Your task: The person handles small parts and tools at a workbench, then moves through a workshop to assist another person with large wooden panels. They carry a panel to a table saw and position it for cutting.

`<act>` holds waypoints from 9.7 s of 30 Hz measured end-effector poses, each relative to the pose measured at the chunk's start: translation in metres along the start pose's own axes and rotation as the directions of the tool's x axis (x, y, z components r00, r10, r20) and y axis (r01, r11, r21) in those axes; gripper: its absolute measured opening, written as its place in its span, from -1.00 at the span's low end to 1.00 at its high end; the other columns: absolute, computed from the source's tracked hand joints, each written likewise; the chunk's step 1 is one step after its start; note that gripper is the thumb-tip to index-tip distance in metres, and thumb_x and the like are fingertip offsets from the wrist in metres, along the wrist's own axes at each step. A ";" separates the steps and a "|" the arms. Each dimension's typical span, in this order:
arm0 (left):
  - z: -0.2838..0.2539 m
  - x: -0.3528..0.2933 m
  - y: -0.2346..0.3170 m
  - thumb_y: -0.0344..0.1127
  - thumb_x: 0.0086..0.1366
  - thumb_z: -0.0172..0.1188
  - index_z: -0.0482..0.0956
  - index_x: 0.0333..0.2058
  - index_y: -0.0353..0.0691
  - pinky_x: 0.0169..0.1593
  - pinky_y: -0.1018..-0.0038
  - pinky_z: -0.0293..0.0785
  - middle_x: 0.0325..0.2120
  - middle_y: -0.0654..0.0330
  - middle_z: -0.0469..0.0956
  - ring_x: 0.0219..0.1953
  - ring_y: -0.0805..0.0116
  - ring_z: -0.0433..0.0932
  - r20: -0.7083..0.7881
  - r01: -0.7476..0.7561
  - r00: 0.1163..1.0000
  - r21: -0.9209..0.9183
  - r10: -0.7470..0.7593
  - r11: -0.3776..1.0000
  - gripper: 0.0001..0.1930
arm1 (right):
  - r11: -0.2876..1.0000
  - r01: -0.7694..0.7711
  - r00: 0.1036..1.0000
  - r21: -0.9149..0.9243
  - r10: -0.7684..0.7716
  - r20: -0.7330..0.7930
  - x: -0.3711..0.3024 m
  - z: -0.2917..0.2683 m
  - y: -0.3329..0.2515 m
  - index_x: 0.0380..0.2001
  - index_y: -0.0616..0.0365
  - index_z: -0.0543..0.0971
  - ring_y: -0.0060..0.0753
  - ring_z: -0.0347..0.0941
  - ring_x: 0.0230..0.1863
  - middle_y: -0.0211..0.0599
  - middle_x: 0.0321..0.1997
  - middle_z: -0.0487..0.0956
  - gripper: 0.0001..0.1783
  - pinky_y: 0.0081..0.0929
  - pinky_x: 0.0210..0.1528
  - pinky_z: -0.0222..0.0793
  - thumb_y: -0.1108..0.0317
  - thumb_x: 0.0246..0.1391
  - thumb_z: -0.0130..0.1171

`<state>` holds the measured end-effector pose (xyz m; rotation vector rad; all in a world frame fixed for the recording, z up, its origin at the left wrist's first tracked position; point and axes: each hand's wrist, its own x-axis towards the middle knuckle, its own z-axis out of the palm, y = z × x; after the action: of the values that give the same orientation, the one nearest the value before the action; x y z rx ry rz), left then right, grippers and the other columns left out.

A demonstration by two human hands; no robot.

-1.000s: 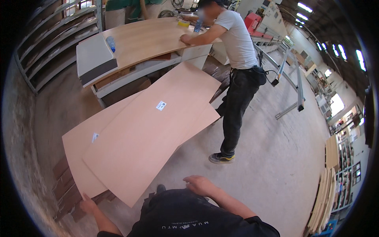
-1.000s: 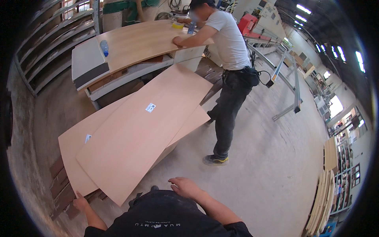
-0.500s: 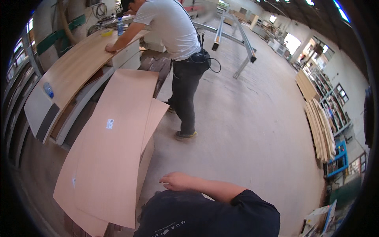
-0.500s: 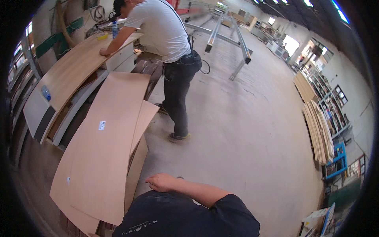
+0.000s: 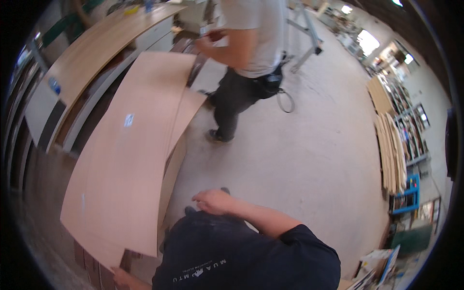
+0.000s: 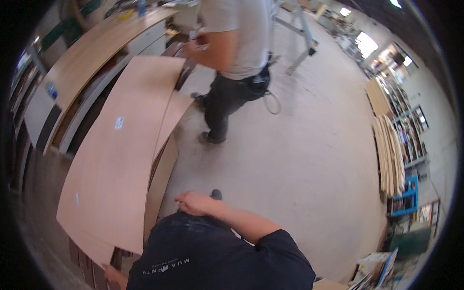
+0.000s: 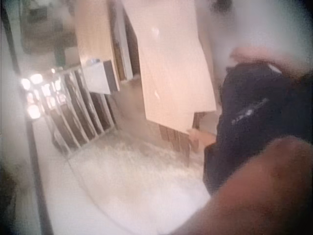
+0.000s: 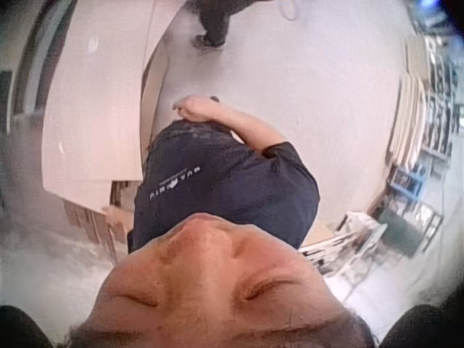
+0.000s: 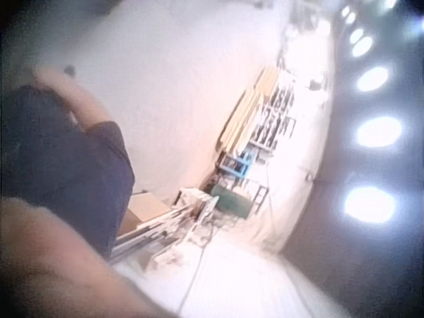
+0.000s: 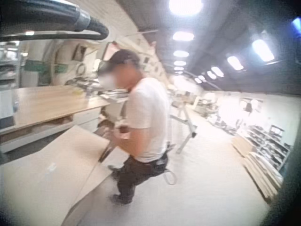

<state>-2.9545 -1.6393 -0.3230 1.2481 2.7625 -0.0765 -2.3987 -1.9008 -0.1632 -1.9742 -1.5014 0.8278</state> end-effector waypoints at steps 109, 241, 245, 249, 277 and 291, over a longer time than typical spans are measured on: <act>-0.020 -0.137 0.346 0.00 0.43 -0.16 0.28 0.19 -0.47 0.26 0.06 0.23 0.18 -0.28 0.28 0.25 -0.16 0.25 -0.323 -0.600 0.732 0.110 0.600 0.792 -0.39 | 0.859 -0.286 0.949 -0.424 0.192 -0.250 0.194 -0.346 0.131 -0.22 0.35 0.57 0.03 0.56 -0.11 0.10 -0.13 0.59 -0.63 -0.15 -0.01 0.46 0.21 0.12 0.05; -0.071 -0.095 0.381 -0.31 0.34 0.01 0.30 0.21 -0.44 0.36 0.17 0.09 0.26 -0.21 0.21 0.31 -0.13 0.18 -0.075 -0.881 0.474 -0.048 0.877 0.471 -0.50 | -0.104 0.042 0.728 0.994 0.684 0.041 0.075 -0.101 0.159 0.18 0.19 0.35 -0.23 0.44 0.15 -0.19 0.18 0.47 -0.43 -0.17 0.18 0.37 0.14 0.19 0.17; -0.150 -0.125 0.364 -0.29 0.27 0.09 0.37 0.14 -0.46 0.36 0.22 0.10 0.24 -0.17 0.27 0.30 -0.08 0.23 0.127 -0.860 0.426 -0.252 0.896 0.445 -0.49 | 0.095 0.093 0.703 0.991 0.699 -0.133 0.071 -0.129 0.128 0.03 0.08 0.48 -0.21 0.50 0.04 -0.28 -0.01 0.58 -0.58 -0.11 0.06 0.44 0.10 0.19 0.10; -0.238 -0.173 0.339 -0.28 0.23 0.13 0.37 0.16 -0.40 0.29 0.25 0.22 0.22 -0.17 0.30 0.24 -0.07 0.31 0.193 -0.746 0.274 -0.575 0.942 0.335 -0.46 | 0.102 0.234 0.820 0.967 0.513 -0.252 0.052 -0.146 0.092 0.06 0.15 0.45 -0.23 0.59 -0.12 -0.18 -0.06 0.60 -0.46 -0.25 -0.03 0.49 -0.01 0.18 0.06; -0.246 -0.354 0.300 -0.33 0.14 0.23 0.39 0.10 -0.36 0.26 0.20 0.23 0.09 -0.15 0.41 0.16 -0.12 0.36 -0.055 -0.888 -0.112 -0.443 0.992 -0.125 -0.47 | 0.628 -0.394 0.857 0.672 0.515 0.021 -0.064 -0.088 0.085 0.06 0.19 0.49 -0.43 0.57 -0.11 -0.23 -0.11 0.64 -0.63 -0.40 -0.02 0.44 0.24 0.27 0.03; -0.212 -0.345 0.312 -0.32 0.18 0.21 0.24 0.21 -0.36 0.32 0.22 0.16 0.26 -0.14 0.19 0.28 -0.11 0.23 -0.013 -0.880 -0.016 -0.475 1.000 -0.020 -0.36 | 0.910 -0.383 0.923 0.162 0.384 0.023 -0.056 -0.049 0.085 0.07 0.17 0.47 0.05 0.52 -0.03 -0.04 -0.10 0.63 -0.53 -0.17 0.05 0.40 0.15 0.16 0.06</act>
<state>-2.5109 -1.6713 -0.0715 2.3963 0.8794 0.2974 -2.3190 -1.9783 -0.1822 -2.1741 -1.0108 1.0629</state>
